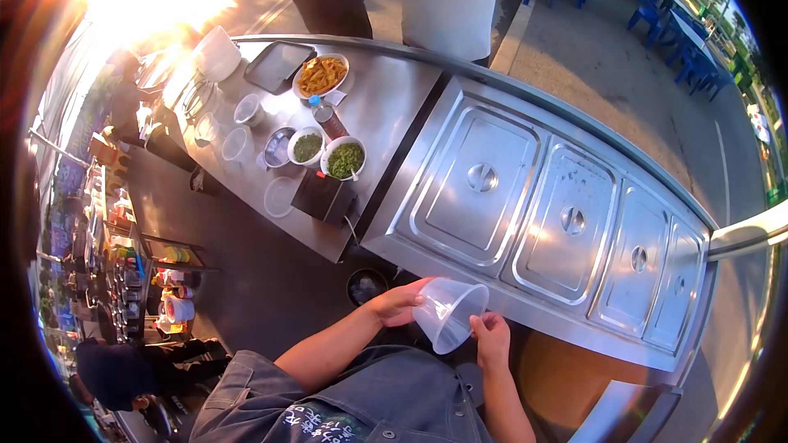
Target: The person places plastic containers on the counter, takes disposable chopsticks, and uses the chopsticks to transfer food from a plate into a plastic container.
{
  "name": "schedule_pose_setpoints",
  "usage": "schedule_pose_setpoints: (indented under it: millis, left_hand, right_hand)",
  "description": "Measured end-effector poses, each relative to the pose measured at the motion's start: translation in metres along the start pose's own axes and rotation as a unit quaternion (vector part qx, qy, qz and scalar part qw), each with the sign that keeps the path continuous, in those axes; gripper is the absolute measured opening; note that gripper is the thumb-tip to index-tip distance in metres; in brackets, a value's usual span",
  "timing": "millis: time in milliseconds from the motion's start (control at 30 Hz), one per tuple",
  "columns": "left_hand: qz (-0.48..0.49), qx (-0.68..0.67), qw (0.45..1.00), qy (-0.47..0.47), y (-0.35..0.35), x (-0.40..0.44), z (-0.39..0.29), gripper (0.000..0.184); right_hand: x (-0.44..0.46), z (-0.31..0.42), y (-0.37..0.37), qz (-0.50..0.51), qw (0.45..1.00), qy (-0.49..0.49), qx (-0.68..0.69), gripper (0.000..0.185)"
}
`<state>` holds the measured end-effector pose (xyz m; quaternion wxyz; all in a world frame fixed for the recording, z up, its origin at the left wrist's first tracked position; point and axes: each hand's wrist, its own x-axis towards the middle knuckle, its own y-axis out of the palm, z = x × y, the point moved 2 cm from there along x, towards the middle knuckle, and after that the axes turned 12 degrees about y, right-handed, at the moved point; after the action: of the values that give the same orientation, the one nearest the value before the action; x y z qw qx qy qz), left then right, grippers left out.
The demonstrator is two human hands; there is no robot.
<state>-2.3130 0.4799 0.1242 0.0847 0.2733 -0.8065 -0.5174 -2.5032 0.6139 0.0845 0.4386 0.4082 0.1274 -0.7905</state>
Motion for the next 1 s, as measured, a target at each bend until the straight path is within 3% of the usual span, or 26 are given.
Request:
schedule_pose_setpoints:
  millis: [367, 767, 867, 933, 967, 1000]
  left_hand:
    - [0.012, 0.009, 1.0, -0.009, -0.004, 0.004, 0.007, 0.09]
    - [0.014, -0.051, 0.997, -0.048, -0.013, 0.003, 0.007, 0.081]
    - [-0.016, -0.009, 0.999, -0.029, -0.016, 0.007, 0.007, 0.076]
    - [-0.088, 0.066, 0.994, -0.027, -0.035, 0.013, 0.014, 0.064]
    - [-0.151, 0.139, 0.978, -0.045, -0.031, 0.017, 0.01, 0.043]
    - [-0.148, 0.135, 0.978, -0.057, -0.034, 0.019, 0.017, 0.043]
  right_hand:
    - [-0.012, 0.004, -0.001, -0.063, 0.995, -0.044, -0.064, 0.022]
    - [-0.029, 0.024, -0.001, -0.024, 0.994, -0.028, -0.102, 0.017]
    - [-0.03, 0.034, -0.002, -0.079, 0.981, -0.049, -0.169, 0.016]
    - [-0.02, 0.03, -0.006, -0.133, 0.97, -0.101, -0.179, 0.016]
    - [-0.014, 0.028, -0.01, -0.147, 0.969, -0.08, -0.184, 0.016]
    - [-0.008, 0.025, -0.012, -0.156, 0.968, -0.072, -0.181, 0.016]
